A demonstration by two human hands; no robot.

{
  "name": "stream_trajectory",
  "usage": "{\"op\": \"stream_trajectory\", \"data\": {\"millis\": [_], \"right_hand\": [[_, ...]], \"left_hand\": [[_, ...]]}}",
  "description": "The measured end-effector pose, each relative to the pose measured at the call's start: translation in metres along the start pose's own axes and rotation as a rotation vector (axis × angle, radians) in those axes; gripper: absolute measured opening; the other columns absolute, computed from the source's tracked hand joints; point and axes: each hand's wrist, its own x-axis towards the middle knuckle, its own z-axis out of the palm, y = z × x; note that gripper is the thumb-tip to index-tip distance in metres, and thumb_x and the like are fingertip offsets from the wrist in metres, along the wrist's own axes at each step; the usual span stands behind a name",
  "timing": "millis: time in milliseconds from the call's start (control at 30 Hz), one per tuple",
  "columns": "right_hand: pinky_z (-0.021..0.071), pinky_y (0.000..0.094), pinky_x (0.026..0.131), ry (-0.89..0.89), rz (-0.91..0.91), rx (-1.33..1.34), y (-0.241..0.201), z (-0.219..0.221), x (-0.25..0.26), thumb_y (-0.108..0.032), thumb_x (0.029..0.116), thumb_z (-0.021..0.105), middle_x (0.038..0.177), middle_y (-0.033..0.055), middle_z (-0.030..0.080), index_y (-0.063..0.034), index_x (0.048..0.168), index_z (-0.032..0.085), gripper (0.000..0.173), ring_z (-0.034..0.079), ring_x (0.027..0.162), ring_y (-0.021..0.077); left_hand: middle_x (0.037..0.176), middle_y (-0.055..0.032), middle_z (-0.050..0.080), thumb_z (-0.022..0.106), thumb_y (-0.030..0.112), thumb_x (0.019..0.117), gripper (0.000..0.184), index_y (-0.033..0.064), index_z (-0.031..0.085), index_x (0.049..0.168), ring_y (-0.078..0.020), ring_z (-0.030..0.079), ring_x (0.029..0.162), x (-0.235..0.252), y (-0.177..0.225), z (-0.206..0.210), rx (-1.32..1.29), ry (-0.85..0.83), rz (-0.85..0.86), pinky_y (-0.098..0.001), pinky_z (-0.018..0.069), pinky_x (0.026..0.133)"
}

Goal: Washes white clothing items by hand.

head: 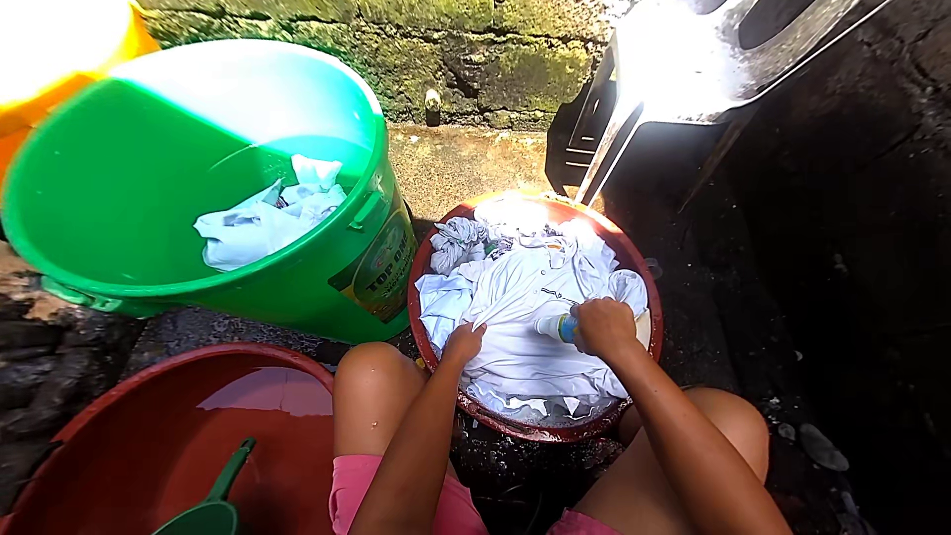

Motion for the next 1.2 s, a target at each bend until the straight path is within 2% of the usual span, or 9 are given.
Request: {"op": "stream_trajectory", "data": {"millis": [267,333,467,633,767,933,1100,1200], "right_hand": [[0.0500,0.0622,0.081,0.076,0.120,0.015,0.012,0.001,0.002,-0.016,0.0823,0.081,0.107,0.0214,0.071,-0.0029,0.103,0.074,0.025,0.065,0.109,0.0432],[0.0500,0.0621,0.082,0.057,0.119,0.011,0.012,0.001,0.003,-0.018,0.0822,0.081,0.108,0.0206,0.071,-0.0036,0.103,0.074,0.027,0.065,0.109,0.0427],[0.0491,0.0621,0.086,0.014,0.005,0.019,-0.004,0.006,0.001,-0.021,0.0830,0.081,0.111,0.0193,0.071,-0.0054,0.108,0.074,0.030,0.064,0.111,0.0418],[0.0483,0.0583,0.088,-0.061,-0.168,0.003,-0.036,0.004,-0.015,-0.019,0.0864,0.077,0.117,0.0160,0.070,-0.0080,0.117,0.073,0.033,0.062,0.116,0.0382],[0.0479,0.0570,0.088,-0.061,-0.230,0.026,-0.044,0.003,-0.020,-0.016,0.0852,0.076,0.117,0.0151,0.070,-0.0086,0.119,0.072,0.035,0.061,0.116,0.0375],[0.0484,0.0587,0.089,0.010,-0.142,0.018,-0.029,0.005,-0.007,-0.017,0.0853,0.077,0.115,0.0166,0.070,-0.0077,0.116,0.073,0.032,0.062,0.115,0.0389],[0.0495,0.0605,0.086,0.092,-0.014,0.037,-0.001,0.011,0.009,-0.015,0.0809,0.080,0.113,0.0180,0.070,-0.0068,0.111,0.074,0.032,0.063,0.112,0.0404],[0.0499,0.0619,0.088,0.067,0.004,0.104,0.007,0.019,0.015,-0.020,0.0790,0.084,0.116,0.0179,0.070,-0.0086,0.115,0.073,0.039,0.063,0.114,0.0410]], "left_hand": [[0.136,-0.0276,0.060,0.039,0.043,0.1111,0.055,-0.0017,0.060,0.135,-0.0400,0.054,0.133,0.000,-0.001,0.000,0.025,-0.022,-0.005,-0.0589,0.0383,0.112],[0.140,-0.0269,0.058,0.042,0.043,0.1101,0.055,-0.0014,0.058,0.138,-0.0388,0.052,0.136,-0.002,-0.003,0.000,0.078,-0.072,0.007,-0.0578,0.0369,0.114],[0.140,-0.0284,0.057,0.046,0.039,0.1096,0.052,-0.0042,0.057,0.138,-0.0393,0.051,0.136,-0.006,-0.001,0.001,0.172,-0.169,0.021,-0.0566,0.0363,0.115],[0.142,-0.0284,0.055,0.045,0.039,0.1099,0.054,-0.0045,0.055,0.139,-0.0392,0.050,0.138,-0.004,-0.003,0.001,0.171,-0.163,0.023,-0.0565,0.0354,0.116],[0.141,-0.0290,0.056,0.045,0.038,0.1100,0.052,-0.0051,0.057,0.137,-0.0399,0.050,0.137,-0.005,-0.001,0.000,0.173,-0.157,0.017,-0.0574,0.0354,0.115],[0.142,-0.0284,0.055,0.044,0.039,0.1103,0.053,-0.0046,0.056,0.139,-0.0391,0.050,0.138,-0.005,-0.002,0.000,0.165,-0.161,0.017,-0.0565,0.0351,0.116],[0.142,-0.0276,0.055,0.044,0.039,0.1104,0.053,-0.0036,0.056,0.139,-0.0382,0.050,0.138,-0.003,-0.002,0.000,0.179,-0.160,0.021,-0.0552,0.0357,0.116],[0.141,-0.0278,0.056,0.044,0.040,0.1102,0.053,-0.0033,0.056,0.139,-0.0384,0.051,0.137,-0.002,-0.003,0.001,0.171,-0.155,0.013,-0.0558,0.0363,0.115]]}}
